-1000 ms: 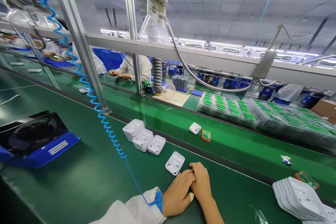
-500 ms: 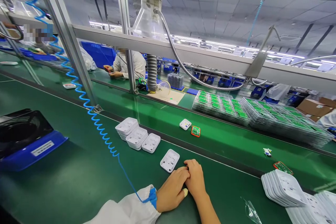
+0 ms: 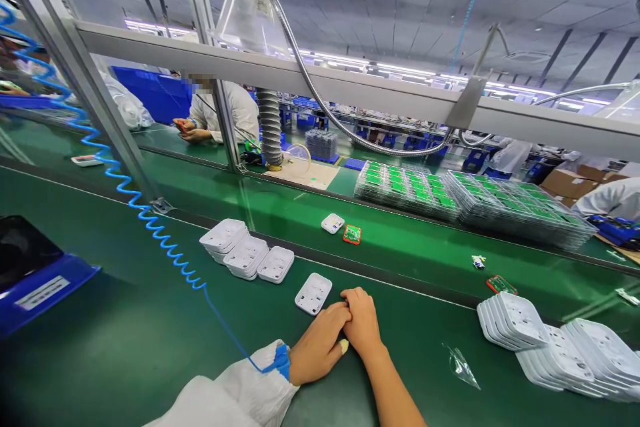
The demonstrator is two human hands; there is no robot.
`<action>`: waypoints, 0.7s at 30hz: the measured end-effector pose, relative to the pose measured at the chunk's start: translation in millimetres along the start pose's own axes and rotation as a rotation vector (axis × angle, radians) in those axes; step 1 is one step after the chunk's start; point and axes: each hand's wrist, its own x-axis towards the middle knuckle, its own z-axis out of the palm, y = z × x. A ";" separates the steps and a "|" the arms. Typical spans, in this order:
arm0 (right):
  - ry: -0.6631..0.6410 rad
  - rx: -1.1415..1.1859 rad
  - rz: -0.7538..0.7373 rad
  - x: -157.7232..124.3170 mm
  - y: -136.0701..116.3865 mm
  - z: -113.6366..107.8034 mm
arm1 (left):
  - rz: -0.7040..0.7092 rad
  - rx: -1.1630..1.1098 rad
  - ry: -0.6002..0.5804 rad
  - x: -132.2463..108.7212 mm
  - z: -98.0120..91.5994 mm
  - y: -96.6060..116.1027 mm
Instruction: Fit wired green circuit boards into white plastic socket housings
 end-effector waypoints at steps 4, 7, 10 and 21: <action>-0.006 -0.003 0.016 -0.1 -1.5 -1.0 | 0.003 -0.003 -0.003 -0.3 1.0 -0.7; -0.011 -0.001 0.025 0.2 -1.7 -1.5 | 0.005 -0.012 -0.006 -0.1 1.3 -1.0; -0.011 0.006 0.027 0.3 -1.8 -2.2 | 0.014 -0.018 -0.003 0.3 0.9 -0.7; 0.006 0.007 -0.001 -1.1 0.6 -1.1 | -0.001 0.006 -0.002 1.3 3.3 -2.3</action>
